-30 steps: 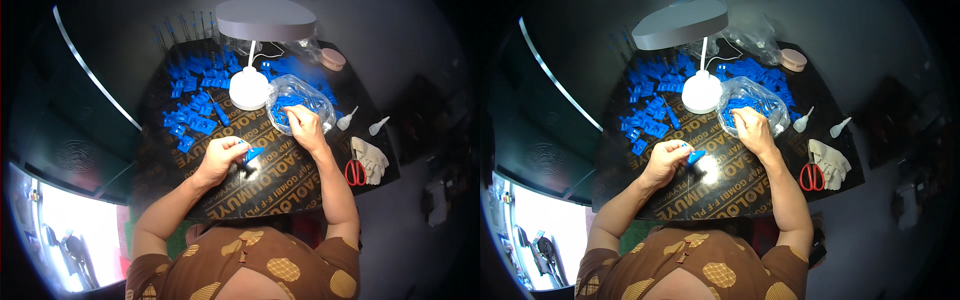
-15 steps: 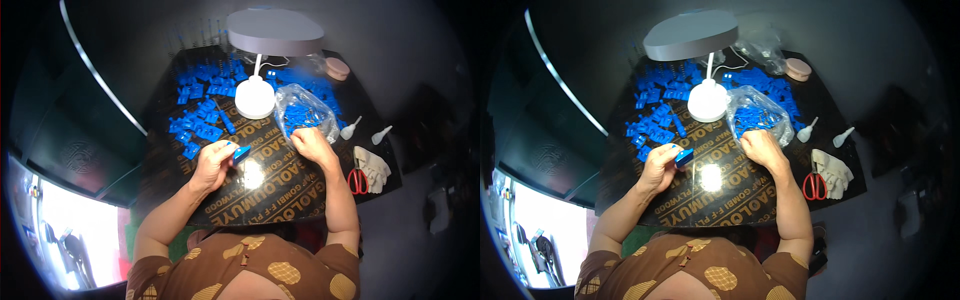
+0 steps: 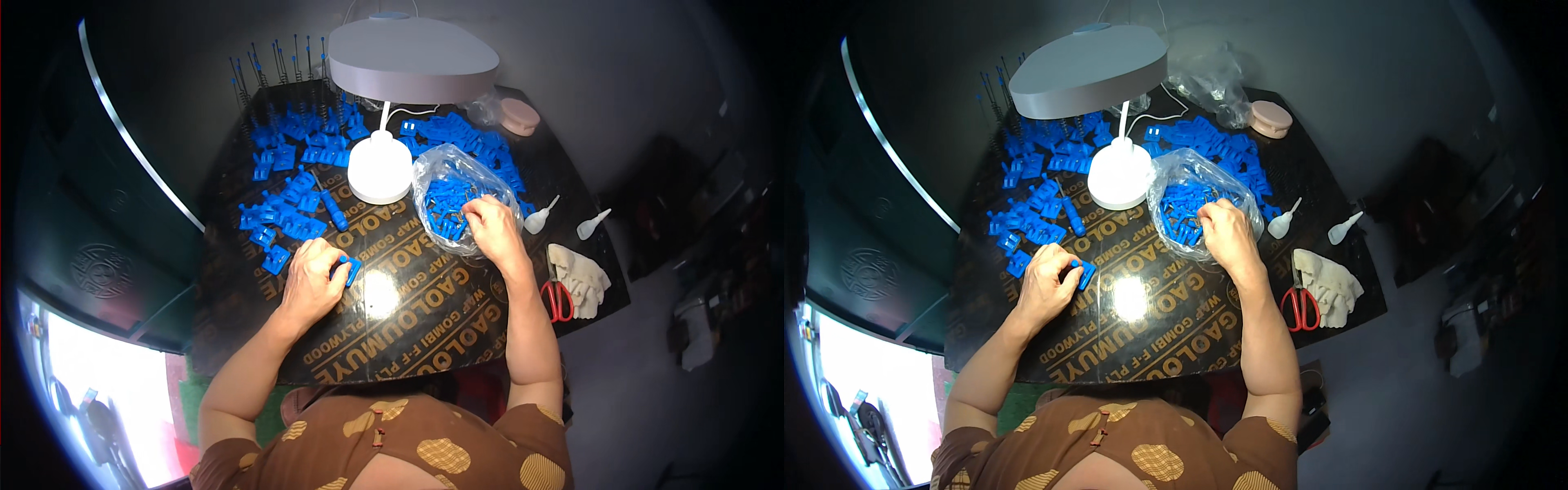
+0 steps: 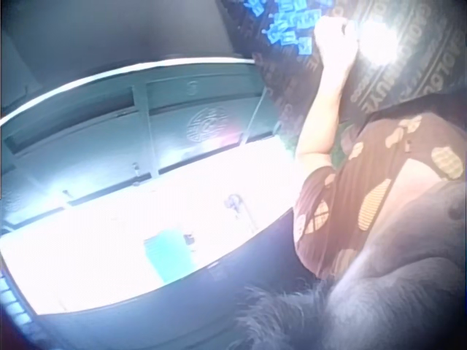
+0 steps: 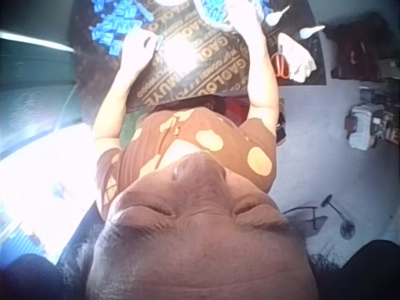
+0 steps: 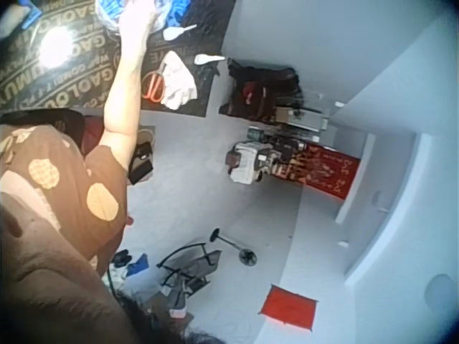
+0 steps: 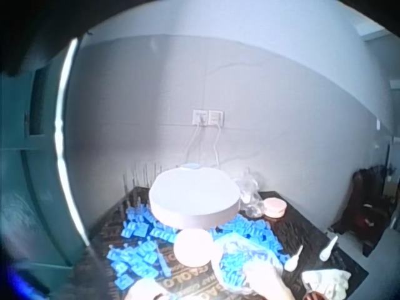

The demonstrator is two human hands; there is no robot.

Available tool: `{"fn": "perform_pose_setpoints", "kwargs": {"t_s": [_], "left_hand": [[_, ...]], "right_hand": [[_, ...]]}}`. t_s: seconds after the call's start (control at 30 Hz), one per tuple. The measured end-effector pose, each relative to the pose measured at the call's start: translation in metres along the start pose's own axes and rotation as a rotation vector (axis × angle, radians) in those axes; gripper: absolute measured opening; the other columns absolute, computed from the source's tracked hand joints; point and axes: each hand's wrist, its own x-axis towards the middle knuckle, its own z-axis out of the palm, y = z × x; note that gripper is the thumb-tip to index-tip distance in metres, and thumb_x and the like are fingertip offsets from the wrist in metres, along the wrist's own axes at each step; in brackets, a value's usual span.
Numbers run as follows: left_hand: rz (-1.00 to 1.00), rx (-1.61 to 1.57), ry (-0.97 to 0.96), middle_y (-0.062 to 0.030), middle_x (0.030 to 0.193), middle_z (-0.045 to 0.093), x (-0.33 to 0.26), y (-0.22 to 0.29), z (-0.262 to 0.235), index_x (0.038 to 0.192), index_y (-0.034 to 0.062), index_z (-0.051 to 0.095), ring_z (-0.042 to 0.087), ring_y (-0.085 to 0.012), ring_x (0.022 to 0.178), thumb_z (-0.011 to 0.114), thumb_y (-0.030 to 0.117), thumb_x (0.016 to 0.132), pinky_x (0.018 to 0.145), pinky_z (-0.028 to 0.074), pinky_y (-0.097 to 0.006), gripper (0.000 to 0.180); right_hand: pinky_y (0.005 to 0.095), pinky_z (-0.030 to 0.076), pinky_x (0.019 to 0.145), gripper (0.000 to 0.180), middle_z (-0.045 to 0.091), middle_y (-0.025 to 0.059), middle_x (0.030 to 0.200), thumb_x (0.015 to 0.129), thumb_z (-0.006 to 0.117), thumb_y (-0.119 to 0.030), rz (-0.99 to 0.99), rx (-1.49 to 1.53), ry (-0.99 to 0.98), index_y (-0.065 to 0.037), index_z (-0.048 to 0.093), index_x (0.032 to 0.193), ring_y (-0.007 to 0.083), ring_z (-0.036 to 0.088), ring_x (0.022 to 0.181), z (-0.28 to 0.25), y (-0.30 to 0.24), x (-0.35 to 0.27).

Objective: The person attaches small plastic components to larger plastic parts by hand, applies liquid adhesive to the components with a bottle, and inserts coiled metal springs onto the assembled pieces.

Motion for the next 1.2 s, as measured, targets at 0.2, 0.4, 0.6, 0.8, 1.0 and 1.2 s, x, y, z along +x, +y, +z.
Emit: {"fn": "perform_pose_setpoints", "kwargs": {"t_s": [0.2,0.4,0.6,0.8,1.0,1.2], "left_hand": [[-0.01,0.036,-0.027,-0.0137,0.082,0.056,-0.003,0.001,-0.002,0.086,-0.001,0.063,0.054,-0.0315,0.084,0.064,0.005,0.073,0.077,0.044,-0.04,0.014],[0.088,0.029,0.175,-0.0153,0.085,0.057,0.002,0.02,-0.007,0.092,-0.0021,0.061,0.055,-0.0323,0.086,0.059,-0.002,0.068,0.076,0.044,-0.04,0.023],[0.306,-0.108,0.207,-0.0113,0.072,0.059,-0.004,0.031,-0.011,0.08,0.0007,0.062,0.055,-0.0274,0.064,0.059,-0.009,0.066,0.061,0.043,-0.036,0.017],[0.459,-0.188,-0.007,-0.0062,0.062,0.054,-0.014,0.036,-0.003,0.082,0.0033,0.064,0.052,-0.0241,0.055,0.064,-0.002,0.066,0.055,0.043,-0.035,0.018],[0.43,-0.229,-0.065,-0.0062,0.062,0.056,-0.02,0.033,0.003,0.083,0.0032,0.065,0.055,-0.0233,0.057,0.064,-0.002,0.066,0.057,0.044,-0.034,0.018],[0.37,-0.165,-0.067,-0.0077,0.063,0.058,-0.02,0.029,0.003,0.083,0.0021,0.066,0.057,-0.0246,0.058,0.064,-0.001,0.068,0.059,0.045,-0.035,0.016]], "right_hand": [[0.0421,0.047,0.083,0.013,0.064,0.0162,0.085,0.08,0.062,-0.007,-0.093,-0.075,-0.298,-0.004,0.072,0.087,0.0329,0.059,0.089,-0.004,-0.004,0.0],[0.0418,0.046,0.081,0.009,0.063,0.0161,0.083,0.08,0.063,-0.008,-0.041,-0.064,-0.04,-0.001,0.068,0.08,0.0333,0.058,0.086,0.002,0.002,0.002],[0.0413,0.044,0.078,0.013,0.06,0.0147,0.078,0.077,0.069,-0.013,-0.13,-0.182,-0.068,-0.001,0.064,0.076,0.032,0.055,0.082,0.019,-0.017,0.001],[0.0418,0.047,0.079,0.022,0.061,0.0179,0.082,0.071,0.074,-0.015,-0.144,-0.36,-0.005,0.002,0.063,0.079,0.0337,0.056,0.085,0.035,-0.023,-0.004],[0.0429,0.046,0.079,0.02,0.062,0.0195,0.082,0.071,0.072,-0.013,-0.1,-0.331,-0.059,0.003,0.064,0.078,0.0348,0.058,0.083,0.036,-0.027,-0.005],[0.0446,0.046,0.079,0.017,0.063,0.0215,0.079,0.07,0.069,-0.012,-0.113,-0.314,-0.035,0.004,0.063,0.073,0.0362,0.059,0.081,0.038,-0.022,-0.007]]}}
